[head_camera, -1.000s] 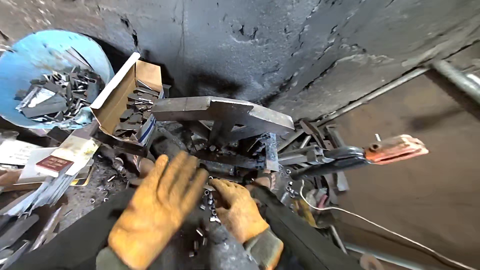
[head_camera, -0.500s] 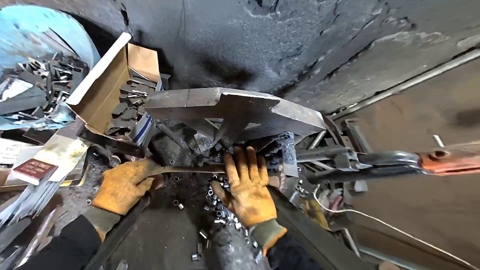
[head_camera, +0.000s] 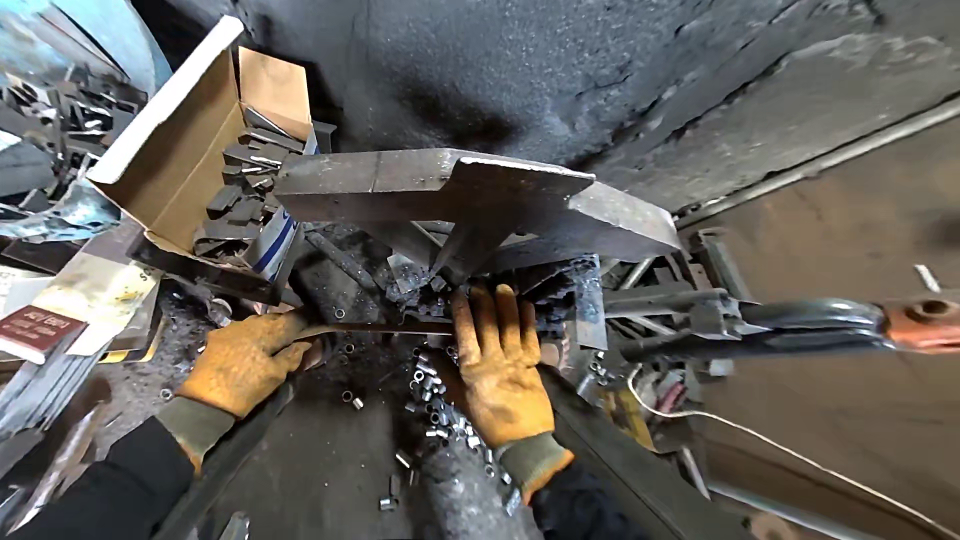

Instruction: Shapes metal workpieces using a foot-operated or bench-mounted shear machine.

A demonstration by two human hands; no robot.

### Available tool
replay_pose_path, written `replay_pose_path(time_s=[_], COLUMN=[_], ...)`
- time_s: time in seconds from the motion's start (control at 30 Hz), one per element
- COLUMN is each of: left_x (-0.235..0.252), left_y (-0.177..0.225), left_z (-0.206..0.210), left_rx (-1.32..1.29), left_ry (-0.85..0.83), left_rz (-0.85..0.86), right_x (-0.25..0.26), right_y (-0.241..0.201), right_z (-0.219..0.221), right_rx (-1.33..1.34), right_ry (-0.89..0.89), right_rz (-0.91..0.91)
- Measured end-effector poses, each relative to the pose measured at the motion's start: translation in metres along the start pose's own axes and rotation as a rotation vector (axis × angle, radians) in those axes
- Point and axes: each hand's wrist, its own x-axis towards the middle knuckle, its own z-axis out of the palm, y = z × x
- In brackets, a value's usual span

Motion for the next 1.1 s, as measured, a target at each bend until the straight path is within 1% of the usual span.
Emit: replay_pose_path(time_s=[0.17, 0.27, 0.37, 0.47, 0.57, 0.7, 0.8, 0.87, 0.97, 1.03, 1.1], left_x=[0.009, 0.013, 0.018, 0.022, 0.028, 0.023, 0.002, -0.009, -0.018, -0.026, -0.035], left_y=[0.006, 0.012, 0.022, 0.026, 0.024, 0.023, 0.024, 0.033, 0.047, 0.056, 0.068], left_z=[-0.013, -0.022, -0.033, -0.040, -0.041, -0.036, -0.019, -0.011, -0.004, 0.002, 0.007], left_rx=[0.017, 0.043, 0.049, 0.038, 0.078, 0.044, 0.005, 0.033, 0.058, 0.037, 0.018], left_ry=[-0.125, -0.237, -0.366, -0.414, -0.436, -0.396, -0.194, -0.138, -0.121, -0.074, -0.080], left_rz=[-0.063, -0.109, -0.175, -0.184, -0.183, -0.176, -0.159, -0.254, -0.403, -0.449, -0.506], right_x=[0.000, 0.003, 0.008, 0.012, 0.014, 0.017, 0.018, 0.019, 0.021, 0.022, 0.024], right_y=[-0.005, -0.008, -0.013, -0.014, -0.013, -0.015, -0.015, -0.016, -0.014, -0.013, -0.012], right_z=[0.001, 0.003, -0.002, -0.006, -0.009, -0.015, -0.017, -0.017, -0.018, -0.018, -0.019], right_rx=[-0.058, -0.083, -0.103, -0.108, -0.122, -0.131, -0.116, -0.114, -0.099, -0.090, -0.082], right_ry=[-0.049, -0.032, -0.079, -0.090, -0.144, -0.185, -0.188, -0.193, -0.246, -0.254, -0.260], right_rz=[0.016, 0.034, 0.076, 0.079, 0.065, 0.070, 0.078, 0.079, 0.088, 0.095, 0.096])
